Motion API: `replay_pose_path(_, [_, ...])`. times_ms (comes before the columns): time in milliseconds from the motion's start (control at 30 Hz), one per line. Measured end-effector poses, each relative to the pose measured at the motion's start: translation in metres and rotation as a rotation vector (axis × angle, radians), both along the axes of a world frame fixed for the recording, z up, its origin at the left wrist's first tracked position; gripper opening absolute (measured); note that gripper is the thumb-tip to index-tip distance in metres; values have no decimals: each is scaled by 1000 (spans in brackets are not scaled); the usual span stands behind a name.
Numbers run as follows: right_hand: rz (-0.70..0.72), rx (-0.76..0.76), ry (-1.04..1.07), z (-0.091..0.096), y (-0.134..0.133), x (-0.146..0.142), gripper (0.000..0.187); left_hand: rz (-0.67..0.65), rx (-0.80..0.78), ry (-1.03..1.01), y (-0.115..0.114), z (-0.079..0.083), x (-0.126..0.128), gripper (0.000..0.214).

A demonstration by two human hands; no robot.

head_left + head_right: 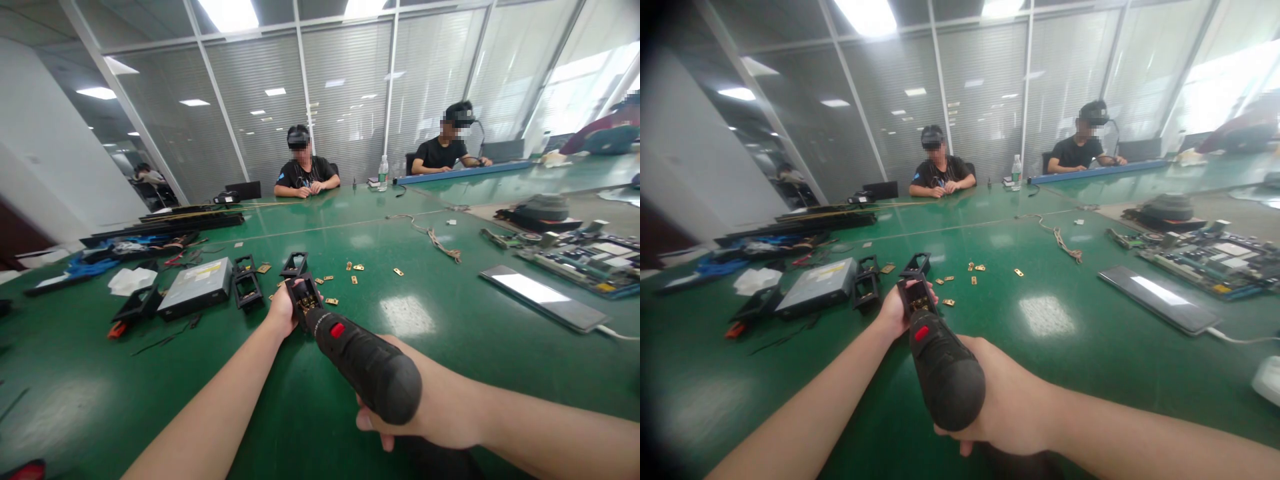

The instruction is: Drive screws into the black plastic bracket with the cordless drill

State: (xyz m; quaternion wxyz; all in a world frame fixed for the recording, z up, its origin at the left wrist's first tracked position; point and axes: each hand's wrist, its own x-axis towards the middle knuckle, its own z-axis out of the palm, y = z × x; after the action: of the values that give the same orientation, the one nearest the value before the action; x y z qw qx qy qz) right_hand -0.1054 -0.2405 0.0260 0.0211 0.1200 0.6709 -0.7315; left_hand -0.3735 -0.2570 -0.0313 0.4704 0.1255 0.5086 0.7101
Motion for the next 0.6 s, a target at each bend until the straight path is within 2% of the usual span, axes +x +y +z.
replay_pose_path(400, [8,28,-6,-1,-1,0,48,12,-23,1,-1,2,1,24])
replay_pose_path(600, [-5,41,-12,-2,-2,0,55,10,-20,18,-1,2,1,26])
